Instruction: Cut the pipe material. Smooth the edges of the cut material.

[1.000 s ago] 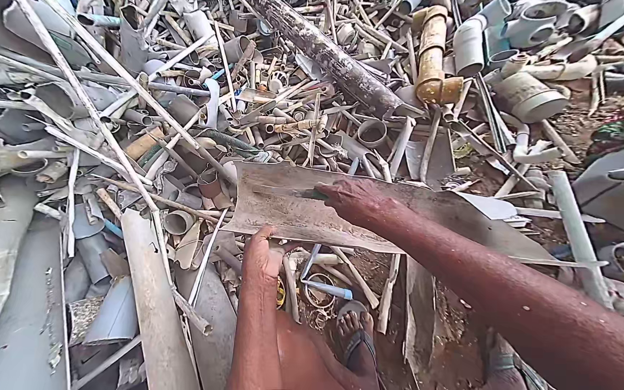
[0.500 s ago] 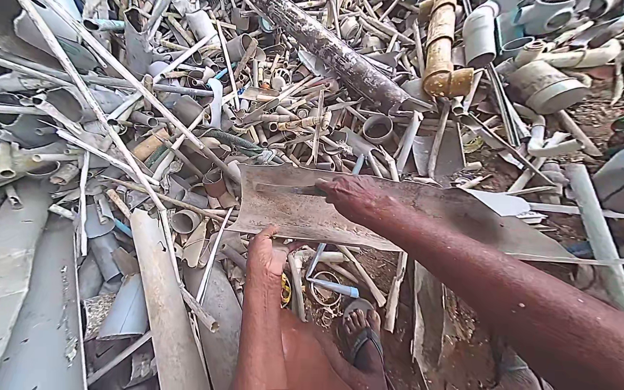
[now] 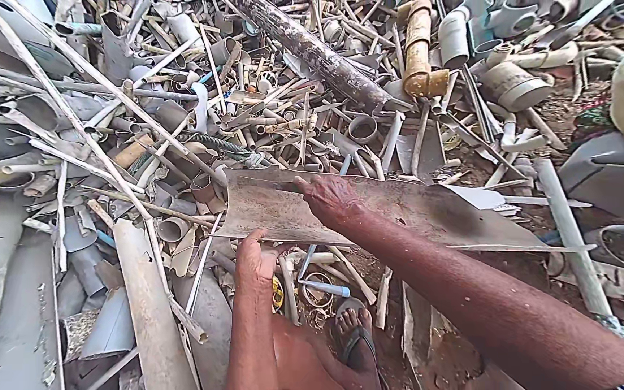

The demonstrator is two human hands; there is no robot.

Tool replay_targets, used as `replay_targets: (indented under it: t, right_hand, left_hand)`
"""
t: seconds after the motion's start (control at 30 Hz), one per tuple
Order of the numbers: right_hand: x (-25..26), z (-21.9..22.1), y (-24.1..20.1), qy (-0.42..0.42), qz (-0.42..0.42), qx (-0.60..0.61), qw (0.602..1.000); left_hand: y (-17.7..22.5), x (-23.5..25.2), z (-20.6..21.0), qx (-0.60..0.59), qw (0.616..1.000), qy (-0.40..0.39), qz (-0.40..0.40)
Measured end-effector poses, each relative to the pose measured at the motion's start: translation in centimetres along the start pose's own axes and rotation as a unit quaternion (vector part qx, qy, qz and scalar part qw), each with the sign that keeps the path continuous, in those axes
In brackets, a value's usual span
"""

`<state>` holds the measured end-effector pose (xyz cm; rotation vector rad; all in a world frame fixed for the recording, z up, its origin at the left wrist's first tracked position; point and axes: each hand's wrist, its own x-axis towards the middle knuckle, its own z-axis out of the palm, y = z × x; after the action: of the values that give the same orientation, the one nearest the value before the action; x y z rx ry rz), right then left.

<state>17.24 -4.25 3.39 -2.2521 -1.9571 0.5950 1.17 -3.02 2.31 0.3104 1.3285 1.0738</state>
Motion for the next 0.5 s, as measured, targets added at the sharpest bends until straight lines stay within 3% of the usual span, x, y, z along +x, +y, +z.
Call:
replay_targets:
  t: [0.1,0.2,0.27,0.37,0.5]
  right_hand:
    - [-4.0,2.3,6.8,-0.007,0.067,-0.002,0.998]
    - [-8.8,4.6,14.7,0.039,0.115,-0.053,0.991]
    - [-10.7,5.4,17.4,0.050,0.129,-0.064,0.988]
    - [-9.3,5.0,16.5,0.050,0.138,-0.058,0.988]
    - [-4.7,3.8,10.7,0.042,0.090,-0.020,0.995]
  left_hand:
    - [-0.1,0.2,0.0,0.006,1.000,0.010,-0.003]
    - [0.0,0.0,0.2,0.015,1.000,0.011,0.002]
    - [-0.1,-0.2,0.3,0.020,1.000,0.005,0.008]
    - [-0.3,-0.6,0.6,0.023,1.000,0.003,0.018]
    - [-0.6,-0.8,0.6,0.022,0.999,0.008,0.024]
